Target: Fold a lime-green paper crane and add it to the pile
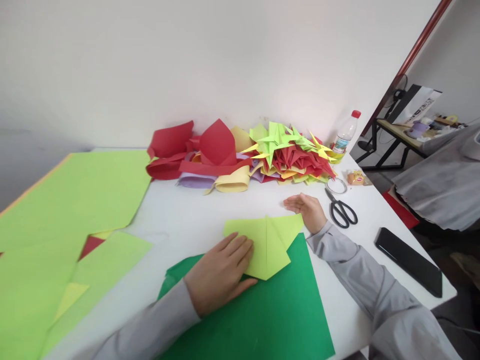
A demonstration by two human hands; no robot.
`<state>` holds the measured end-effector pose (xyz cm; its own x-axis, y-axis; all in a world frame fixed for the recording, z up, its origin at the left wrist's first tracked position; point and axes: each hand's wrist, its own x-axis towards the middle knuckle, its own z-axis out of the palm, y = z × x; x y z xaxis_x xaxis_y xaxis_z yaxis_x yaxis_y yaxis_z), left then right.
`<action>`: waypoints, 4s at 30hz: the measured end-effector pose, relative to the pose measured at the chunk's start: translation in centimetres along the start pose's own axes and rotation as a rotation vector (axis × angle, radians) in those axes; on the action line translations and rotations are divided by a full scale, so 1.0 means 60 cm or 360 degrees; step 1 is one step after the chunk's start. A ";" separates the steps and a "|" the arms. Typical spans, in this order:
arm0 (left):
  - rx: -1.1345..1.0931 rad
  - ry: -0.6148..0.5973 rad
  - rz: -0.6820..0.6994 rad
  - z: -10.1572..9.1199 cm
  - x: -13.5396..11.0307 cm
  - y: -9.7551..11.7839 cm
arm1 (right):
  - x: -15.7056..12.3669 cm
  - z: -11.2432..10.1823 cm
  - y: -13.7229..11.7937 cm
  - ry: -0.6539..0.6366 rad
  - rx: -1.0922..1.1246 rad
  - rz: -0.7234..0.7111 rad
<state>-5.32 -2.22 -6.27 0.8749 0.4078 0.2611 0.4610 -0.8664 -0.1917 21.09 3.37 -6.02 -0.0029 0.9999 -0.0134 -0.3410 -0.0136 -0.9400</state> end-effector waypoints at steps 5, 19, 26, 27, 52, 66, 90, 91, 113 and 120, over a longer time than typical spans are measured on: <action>-0.0127 -0.0018 -0.0105 -0.019 -0.008 0.008 | -0.018 0.010 -0.002 -0.0224 -0.0716 -0.0217; -0.0531 -0.0326 -0.0162 -0.010 -0.019 0.103 | -0.015 0.003 0.000 -0.0086 -0.0832 -0.0335; -0.0571 -0.0185 0.0019 -0.009 -0.010 0.029 | -0.042 0.040 -0.029 -0.1173 -0.2223 -0.0779; -0.0504 -0.0151 -0.0050 -0.010 -0.008 0.017 | -0.051 0.049 -0.037 -0.1222 -0.2463 -0.0738; -0.0255 -0.0302 -0.0474 0.070 0.121 -0.022 | -0.213 0.143 0.003 -0.1269 -0.2944 -0.0888; -0.0259 -0.0303 -0.0446 0.077 0.157 -0.051 | -0.218 0.145 0.002 -0.1252 -0.2885 -0.0899; -0.0076 0.0360 -0.0723 0.060 0.061 -0.065 | -0.029 0.060 0.008 -0.0125 -0.1757 -0.0015; -0.0105 0.0417 -0.0695 0.060 0.059 -0.064 | -0.027 0.059 0.009 -0.0092 -0.1708 -0.0008; -0.0115 0.0064 -0.0332 0.068 0.054 -0.022 | -0.078 0.089 0.012 -0.0826 -0.2896 -0.0864; -0.0146 0.0002 -0.0305 0.059 0.058 -0.024 | -0.073 0.083 0.021 -0.0807 -0.2929 -0.1050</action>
<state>-2.40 1.45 -8.41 0.7722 0.5674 0.2859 0.6036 -0.7957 -0.0513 16.00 -1.01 -5.43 -0.6273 0.7575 0.1808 0.7767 0.6253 0.0750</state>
